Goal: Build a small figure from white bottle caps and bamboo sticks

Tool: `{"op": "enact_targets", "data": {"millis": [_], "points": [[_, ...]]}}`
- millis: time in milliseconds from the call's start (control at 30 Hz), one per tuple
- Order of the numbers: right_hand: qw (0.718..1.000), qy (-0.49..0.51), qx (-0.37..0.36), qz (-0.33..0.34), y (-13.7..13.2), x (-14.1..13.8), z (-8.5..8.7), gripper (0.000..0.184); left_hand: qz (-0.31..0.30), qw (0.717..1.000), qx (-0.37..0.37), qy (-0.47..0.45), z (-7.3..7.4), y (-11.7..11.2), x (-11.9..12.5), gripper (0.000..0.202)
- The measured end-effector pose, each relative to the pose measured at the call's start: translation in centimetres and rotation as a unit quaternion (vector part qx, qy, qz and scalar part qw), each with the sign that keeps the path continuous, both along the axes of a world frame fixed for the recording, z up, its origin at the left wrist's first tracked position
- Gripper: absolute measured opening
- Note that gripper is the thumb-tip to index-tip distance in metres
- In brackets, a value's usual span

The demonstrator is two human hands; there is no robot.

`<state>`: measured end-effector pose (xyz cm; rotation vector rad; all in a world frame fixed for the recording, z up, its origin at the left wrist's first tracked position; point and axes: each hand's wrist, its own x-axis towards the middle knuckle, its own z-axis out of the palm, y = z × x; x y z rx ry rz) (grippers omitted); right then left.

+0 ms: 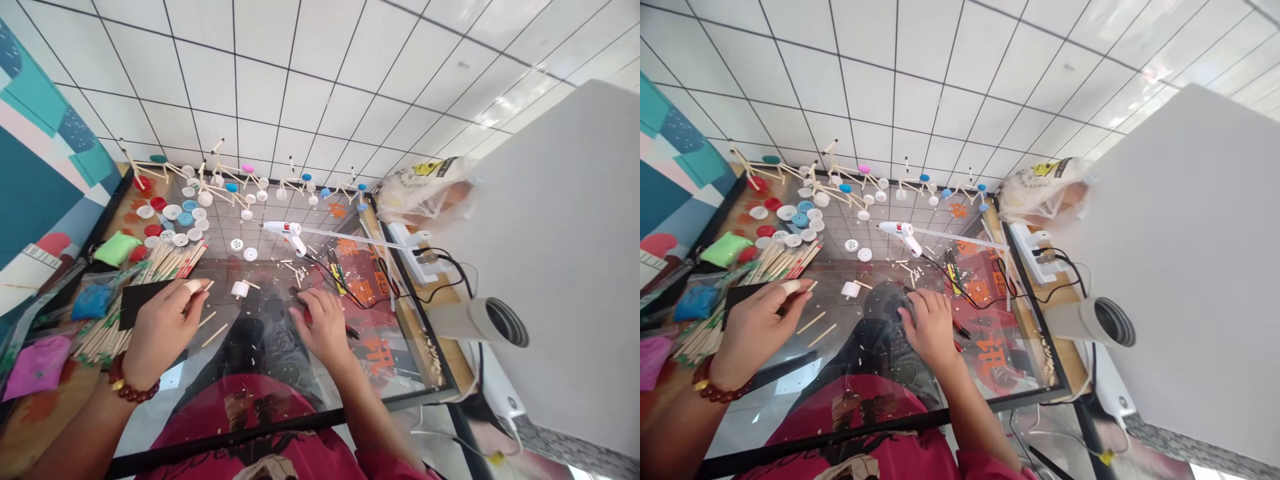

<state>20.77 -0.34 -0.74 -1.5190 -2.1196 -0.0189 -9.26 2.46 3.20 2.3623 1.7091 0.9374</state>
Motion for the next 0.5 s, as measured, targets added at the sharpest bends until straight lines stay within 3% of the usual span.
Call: {"op": "enact_targets", "data": {"millis": [100,267,400,500], "points": [[0.993,-0.057,-0.062,-0.087,0.2,0.9,-0.4,0.046,0.022,0.999,-0.004,0.036,-1.1,0.5,-0.2,0.021],[0.988,-0.064,-0.118,-0.075,-1.0,2.5,-0.5,0.027,0.026,0.999,-0.005,0.033,-2.2,0.9,-0.9,0.025],[0.986,-0.059,-0.137,-0.081,-1.8,3.1,0.8,0.022,0.040,0.997,-0.011,0.070,-2.4,0.6,-1.2,0.029],[0.990,-0.047,-0.111,-0.070,-1.1,2.5,2.0,0.025,0.050,0.991,-0.032,0.116,-2.5,0.5,-1.1,0.028]]}}
